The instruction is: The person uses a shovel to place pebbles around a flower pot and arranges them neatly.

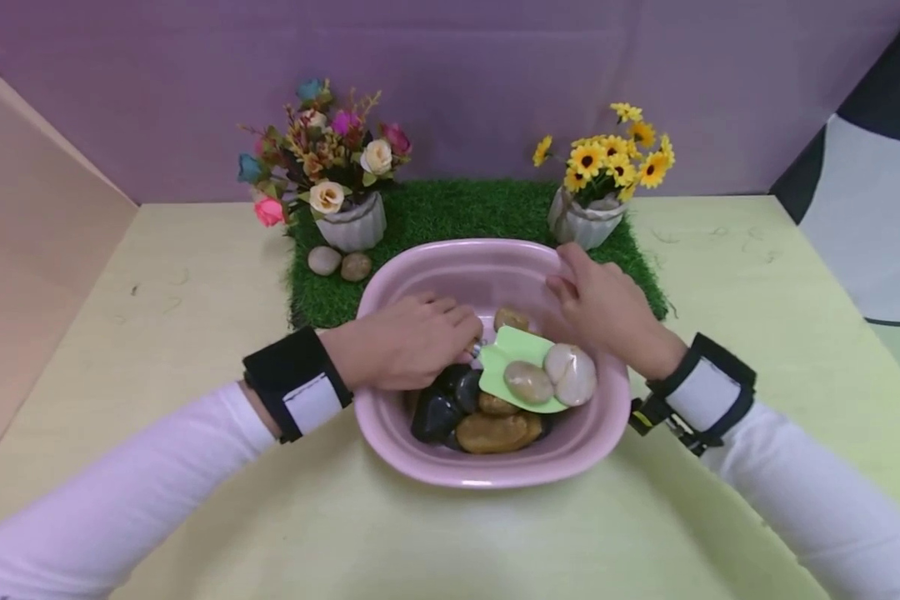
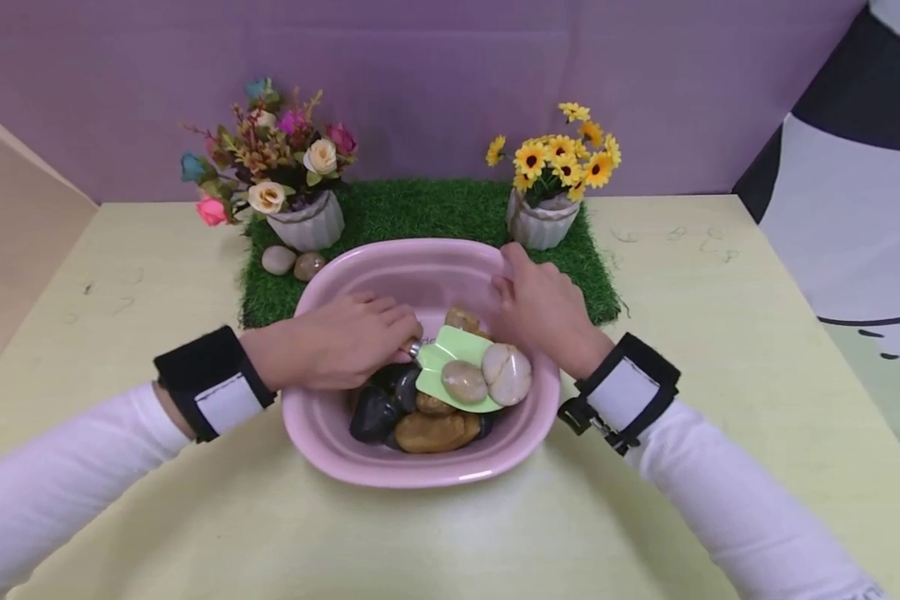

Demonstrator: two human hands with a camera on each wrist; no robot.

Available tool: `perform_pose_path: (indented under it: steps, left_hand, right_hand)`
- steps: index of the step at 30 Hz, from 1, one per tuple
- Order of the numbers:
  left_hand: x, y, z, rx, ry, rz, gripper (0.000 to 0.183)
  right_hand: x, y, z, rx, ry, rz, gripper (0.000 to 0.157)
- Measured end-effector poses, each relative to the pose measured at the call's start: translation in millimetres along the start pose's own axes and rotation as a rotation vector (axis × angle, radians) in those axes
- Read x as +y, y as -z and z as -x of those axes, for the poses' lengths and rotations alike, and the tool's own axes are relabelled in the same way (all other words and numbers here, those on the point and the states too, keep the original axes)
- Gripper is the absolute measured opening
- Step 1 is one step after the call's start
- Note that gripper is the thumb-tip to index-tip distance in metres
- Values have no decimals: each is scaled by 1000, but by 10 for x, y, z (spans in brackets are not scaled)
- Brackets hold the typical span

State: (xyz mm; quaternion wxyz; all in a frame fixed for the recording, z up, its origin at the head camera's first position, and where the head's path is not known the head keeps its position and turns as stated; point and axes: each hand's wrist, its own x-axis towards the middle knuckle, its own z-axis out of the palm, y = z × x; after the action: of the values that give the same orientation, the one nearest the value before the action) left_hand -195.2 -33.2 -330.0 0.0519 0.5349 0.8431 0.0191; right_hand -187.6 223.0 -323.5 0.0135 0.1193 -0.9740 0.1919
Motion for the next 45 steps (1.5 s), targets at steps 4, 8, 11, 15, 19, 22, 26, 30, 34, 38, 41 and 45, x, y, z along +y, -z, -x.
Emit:
perform_pose_path:
  steps: [4,8,11,15,19,22,26,30,34,38,41,45]
  left_hand:
    - [5,1,15,-8,8,71,21]
    - [-4,13,24,52,-20,100,18]
    - [-16,7,28,113,-43,123,17]
    - [-25,1,35,156,-49,156,15]
    - [-26,7,45,187,-47,158,15]
    - [-25,10,42,199,-37,140,16]
    - [-25,10,41,208,-16,128,17]
    - [-37,6,50,202,-5,139,19]
    - [-49,2,47,179,-8,177,19]
    - [-52,3,35,141,-16,224,13]
    - [-52,7,27,96,-14,243,12]
    - [-50,1,22,31,-18,246,12]
  right_hand:
    - [7,-24,-1,15,12,2,34]
    - [5,-16,-4,20,19,-6,34]
    - [8,-12,-3,14,13,-9,35]
    - [16,-16,0,16,12,-2,36]
    - [17,-10,-1,27,14,10,35]
    - [19,-8,-1,28,14,13,35]
    - [20,-10,-1,28,21,13,36]
    - [17,-14,-4,30,26,11,35]
    - [15,-13,-9,31,24,15,35]
    - [10,-9,-13,19,12,16,36]
    - [11,-11,-14,16,9,14,36]
    - [18,-20,-16,24,12,19,35]
